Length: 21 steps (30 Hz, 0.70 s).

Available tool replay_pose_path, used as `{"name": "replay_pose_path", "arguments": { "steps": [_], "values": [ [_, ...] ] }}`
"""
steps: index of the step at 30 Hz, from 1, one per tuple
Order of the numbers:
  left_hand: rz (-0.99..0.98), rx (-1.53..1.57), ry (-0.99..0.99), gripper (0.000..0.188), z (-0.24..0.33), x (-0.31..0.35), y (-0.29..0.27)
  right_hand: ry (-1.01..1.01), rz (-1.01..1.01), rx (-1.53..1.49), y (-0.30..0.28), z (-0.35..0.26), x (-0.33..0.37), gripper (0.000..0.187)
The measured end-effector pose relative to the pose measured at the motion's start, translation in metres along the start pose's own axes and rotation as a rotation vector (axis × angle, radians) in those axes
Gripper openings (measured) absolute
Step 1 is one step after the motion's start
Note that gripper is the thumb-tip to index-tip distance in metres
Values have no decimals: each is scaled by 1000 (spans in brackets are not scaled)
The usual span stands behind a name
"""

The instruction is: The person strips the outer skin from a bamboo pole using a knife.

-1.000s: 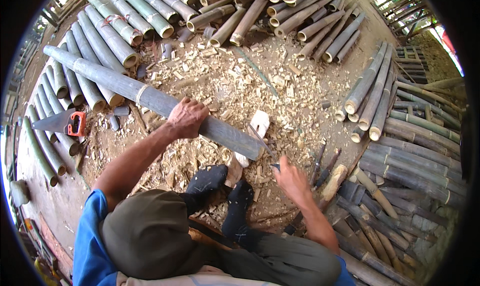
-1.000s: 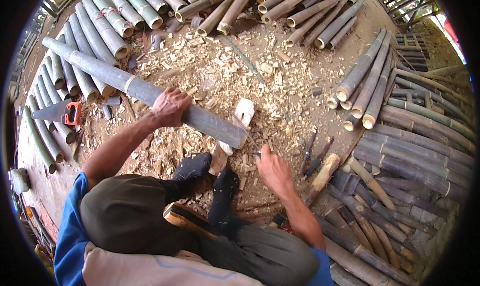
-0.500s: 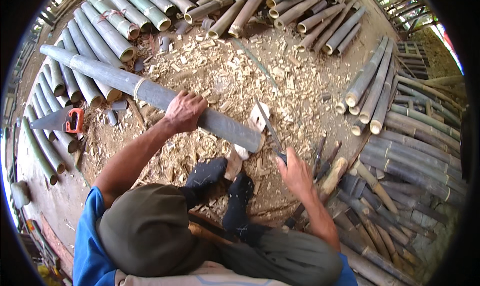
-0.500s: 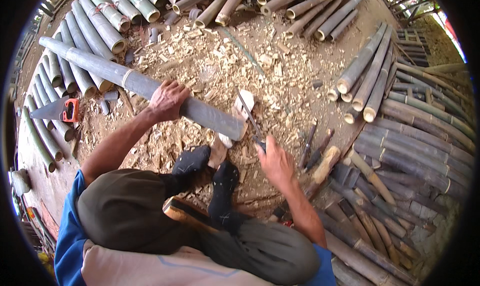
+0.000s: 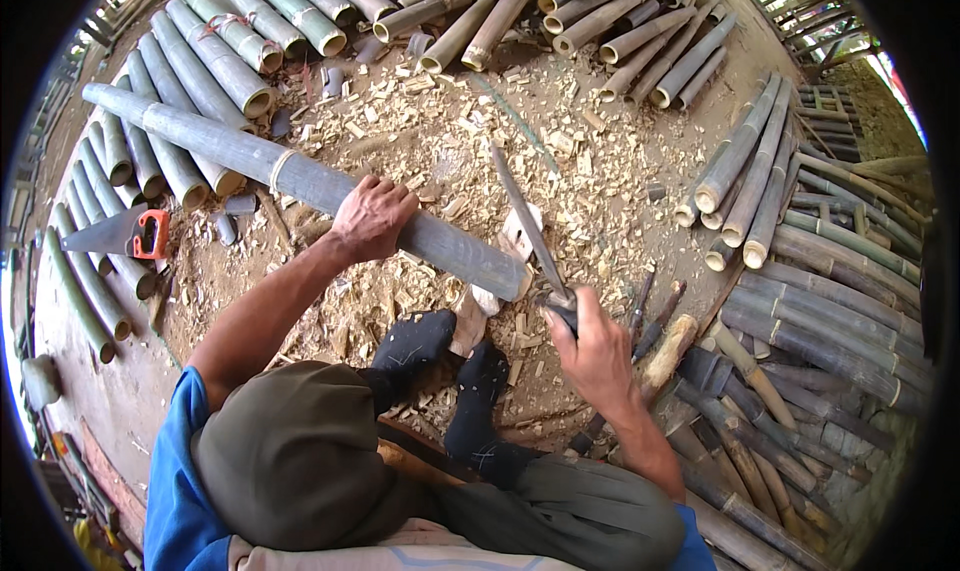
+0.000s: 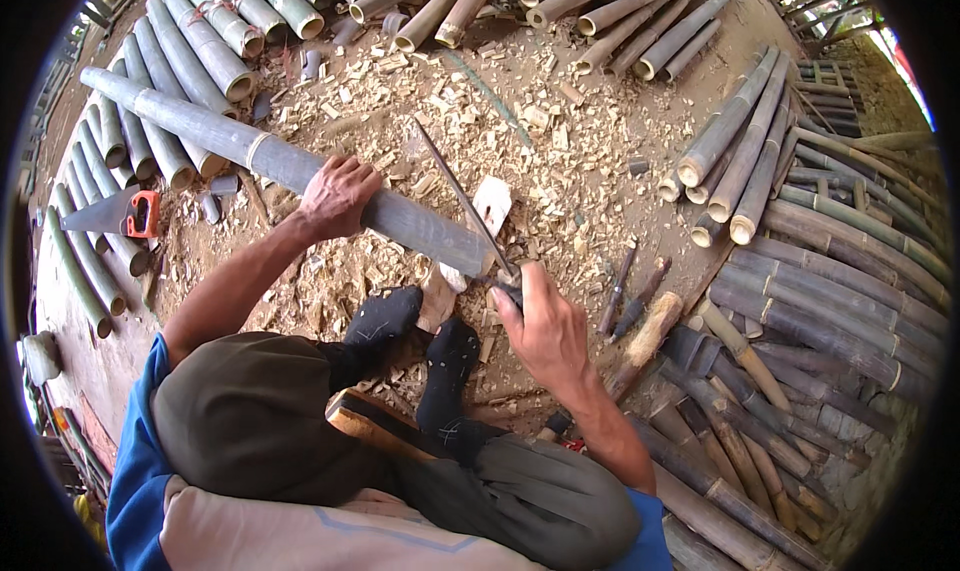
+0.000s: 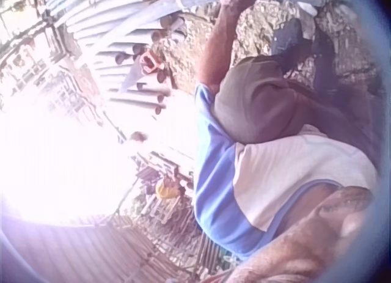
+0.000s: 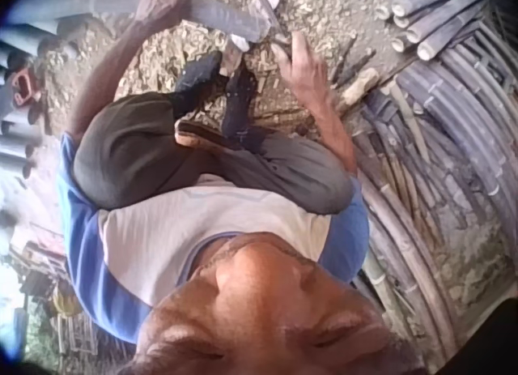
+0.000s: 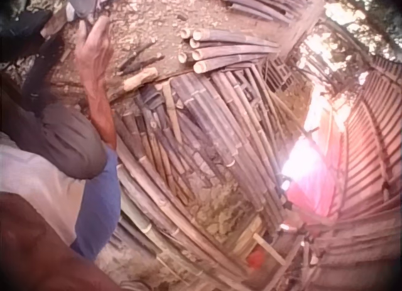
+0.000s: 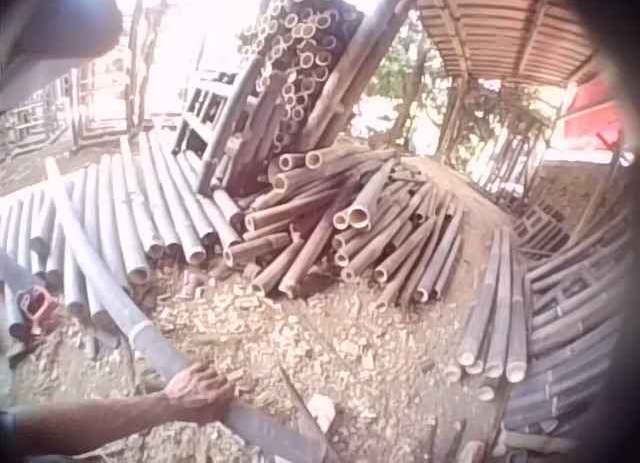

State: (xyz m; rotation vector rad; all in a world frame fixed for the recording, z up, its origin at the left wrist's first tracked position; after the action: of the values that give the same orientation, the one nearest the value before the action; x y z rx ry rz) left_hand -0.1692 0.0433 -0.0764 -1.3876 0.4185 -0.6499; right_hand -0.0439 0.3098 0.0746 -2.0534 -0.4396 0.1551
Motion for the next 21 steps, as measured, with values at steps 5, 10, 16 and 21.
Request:
{"name": "replay_pose_path", "arguments": {
  "steps": [5, 10, 16, 21],
  "values": [
    [44, -7, 27, 40, 6, -3, 3, 132, -172, 71, 64, 79, 27, 23],
    [104, -18, 23, 29, 3, 4, 1, 280, -287, 70, 32, 38, 8, 29],
    [123, -7, 42, 25, 14, 2, -7, -264, 255, 1, 31, 38, 26, 39],
    [130, -47, -9, 34, 4, 15, 2, 349, -479, 155, 76, 107, 18, 33]
  ]
}}
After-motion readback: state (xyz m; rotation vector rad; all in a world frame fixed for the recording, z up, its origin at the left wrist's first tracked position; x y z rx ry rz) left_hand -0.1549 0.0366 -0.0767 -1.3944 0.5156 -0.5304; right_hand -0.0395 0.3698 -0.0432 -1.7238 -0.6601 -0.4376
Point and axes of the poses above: each hand's wrist, its own x-axis away from the middle knuckle, its own y-axis out of the palm, z = x × y, the point moved 8 cm from there along -x, towards the middle knuckle, and after that the axes turned 9 degrees about -z, right-handed, at the moved point
